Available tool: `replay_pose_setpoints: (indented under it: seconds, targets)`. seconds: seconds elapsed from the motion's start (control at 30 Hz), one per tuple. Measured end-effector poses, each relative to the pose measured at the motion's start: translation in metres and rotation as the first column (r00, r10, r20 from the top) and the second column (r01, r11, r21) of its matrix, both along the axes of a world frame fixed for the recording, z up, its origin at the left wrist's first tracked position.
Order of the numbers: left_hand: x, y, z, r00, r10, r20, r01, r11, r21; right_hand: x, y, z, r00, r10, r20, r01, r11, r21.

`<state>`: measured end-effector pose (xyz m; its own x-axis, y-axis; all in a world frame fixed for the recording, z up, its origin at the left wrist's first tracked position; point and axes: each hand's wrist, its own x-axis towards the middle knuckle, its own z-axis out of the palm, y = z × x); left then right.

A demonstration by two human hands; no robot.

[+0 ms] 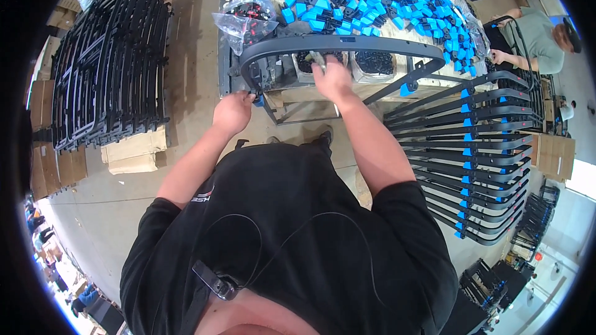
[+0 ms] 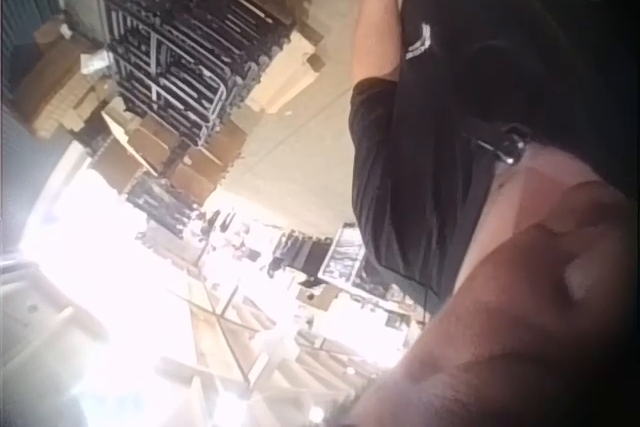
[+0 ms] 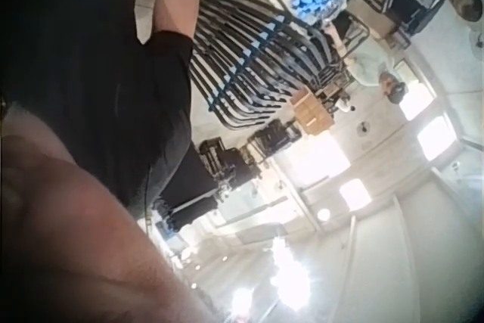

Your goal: Assemble metal frames by attaching plastic caps and securing fasteners with tools.

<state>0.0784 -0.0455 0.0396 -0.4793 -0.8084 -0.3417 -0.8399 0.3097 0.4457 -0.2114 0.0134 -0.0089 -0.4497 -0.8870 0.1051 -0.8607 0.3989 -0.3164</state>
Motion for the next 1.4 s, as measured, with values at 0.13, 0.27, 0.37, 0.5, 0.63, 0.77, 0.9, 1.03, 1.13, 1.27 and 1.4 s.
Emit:
replay_pose_setpoints:
  seconds: [0.13, 0.27, 0.37, 0.5, 0.63, 0.77, 0.9, 1.03, 1.13, 1.27, 1.4]
  targets:
    - [0.002, 0.008, 0.015, 0.999, 0.032, 0.004, -0.032, 0.996, -0.081, 0.035, 0.039, 0.024, 0.659, -0.106, 0.745, -0.037, 0.984, 0.173]
    - [-0.013, 0.024, 0.052, 0.909, 0.031, -0.416, 0.012, 0.995, 0.100, 0.067, 0.063, 0.033, 0.612, 0.135, 0.779, -0.148, 0.987, -0.055]
    - [-0.030, 0.032, 0.035, 0.858, 0.082, -0.508, 0.111, 0.935, 0.338, 0.081, 0.070, 0.051, 0.525, 0.243, 0.816, -0.232, 0.963, -0.137]
    - [-0.029, 0.035, 0.005, 0.684, 0.250, -0.685, 0.209, 0.833, 0.513, 0.064, 0.080, 0.064, 0.127, 0.069, 0.990, -0.256, 0.966, -0.035]
    - [-0.034, 0.052, 0.010, 0.512, 0.385, -0.768, 0.114, 0.856, 0.505, 0.044, 0.087, 0.051, 0.186, 0.109, 0.976, -0.131, 0.988, -0.085]
    - [-0.019, 0.061, 0.015, 0.533, 0.184, -0.826, -0.092, 0.983, 0.159, 0.018, 0.100, 0.041, 0.182, 0.223, 0.958, -0.085, 0.974, -0.211]
    - [0.014, 0.062, -0.005, 0.454, 0.418, -0.787, -0.240, 0.908, 0.344, -0.007, 0.105, 0.024, -0.083, -0.048, 0.995, -0.115, 0.993, 0.038]
    - [0.020, 0.062, -0.011, 0.229, 0.662, -0.714, -0.435, 0.726, 0.533, -0.011, 0.113, 0.043, -0.178, -0.081, 0.981, -0.142, 0.988, 0.056]
    - [0.012, 0.054, -0.029, 0.113, 0.780, -0.616, -0.525, 0.573, 0.629, -0.015, 0.116, 0.052, -0.124, -0.107, 0.986, -0.193, 0.978, 0.082]
    - [-0.001, 0.034, -0.049, 0.013, 0.797, -0.604, -0.524, 0.520, 0.675, -0.018, 0.127, 0.035, -0.015, -0.087, 0.996, -0.196, 0.977, 0.082]
    - [0.004, 0.023, -0.061, 0.013, 0.770, -0.638, -0.449, 0.575, 0.684, -0.012, 0.144, 0.034, 0.120, -0.133, 0.984, -0.097, 0.985, 0.145]
